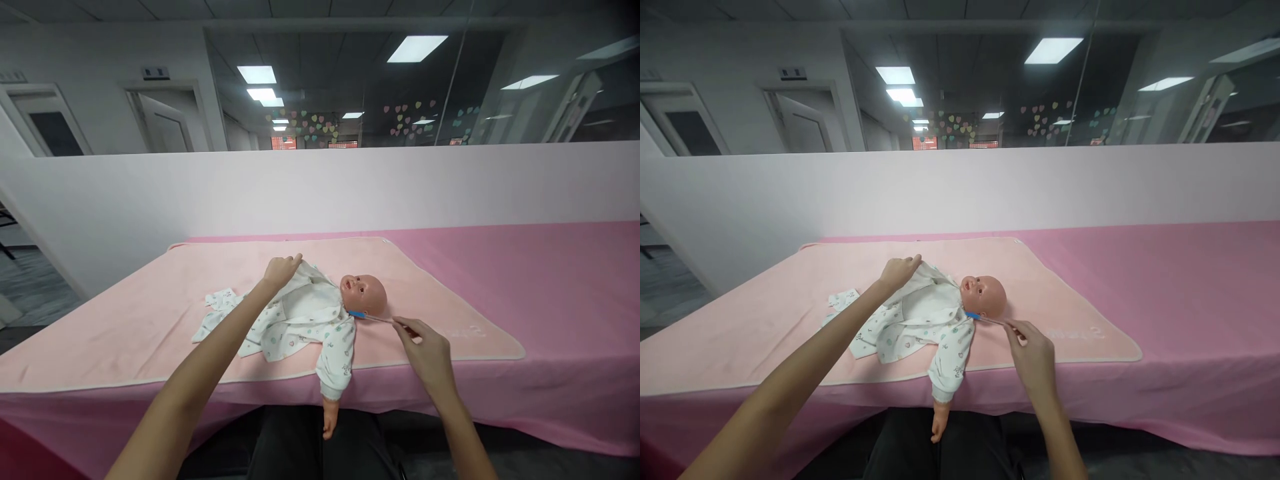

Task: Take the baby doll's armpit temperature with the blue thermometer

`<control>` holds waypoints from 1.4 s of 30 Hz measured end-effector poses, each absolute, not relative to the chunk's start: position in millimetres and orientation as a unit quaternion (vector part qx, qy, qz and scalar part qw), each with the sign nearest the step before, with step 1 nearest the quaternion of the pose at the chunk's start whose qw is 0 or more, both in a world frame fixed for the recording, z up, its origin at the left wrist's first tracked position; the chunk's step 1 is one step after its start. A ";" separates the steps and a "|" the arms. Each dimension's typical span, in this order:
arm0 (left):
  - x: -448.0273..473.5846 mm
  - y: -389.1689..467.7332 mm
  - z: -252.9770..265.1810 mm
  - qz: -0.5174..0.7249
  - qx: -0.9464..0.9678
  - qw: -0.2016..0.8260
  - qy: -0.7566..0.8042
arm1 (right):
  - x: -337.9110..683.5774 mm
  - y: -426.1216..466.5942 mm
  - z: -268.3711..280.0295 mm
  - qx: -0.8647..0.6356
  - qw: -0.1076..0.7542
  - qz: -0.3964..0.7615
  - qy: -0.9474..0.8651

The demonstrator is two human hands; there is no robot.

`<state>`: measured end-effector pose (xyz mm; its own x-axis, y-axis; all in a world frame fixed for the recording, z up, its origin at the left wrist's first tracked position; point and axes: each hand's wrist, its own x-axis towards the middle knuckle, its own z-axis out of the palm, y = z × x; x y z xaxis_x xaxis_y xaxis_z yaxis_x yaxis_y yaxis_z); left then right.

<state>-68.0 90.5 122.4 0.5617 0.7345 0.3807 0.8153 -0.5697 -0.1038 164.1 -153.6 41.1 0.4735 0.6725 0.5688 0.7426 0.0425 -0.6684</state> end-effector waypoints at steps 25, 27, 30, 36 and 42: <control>-68.8 81.9 131.7 -0.139 -0.929 0.104 -0.328 | 90.3 43.0 91.4 -0.707 0.169 -0.051 -0.684; -76.4 84.5 137.7 -0.113 -0.915 0.136 -0.364 | 100.6 29.2 98.7 -0.690 0.176 -0.070 -0.698; -88.2 85.2 154.8 -0.060 -0.891 0.170 -0.416 | 117.0 12.1 103.7 -0.665 0.181 -0.104 -0.717; -93.0 47.3 165.6 0.080 -0.905 0.083 -0.409 | 136.4 -9.1 81.8 -0.550 0.195 -0.164 -0.795; -85.7 31.1 147.8 0.245 -0.905 -0.055 -0.344 | 135.3 -25.0 71.1 -0.533 0.203 -0.164 -0.805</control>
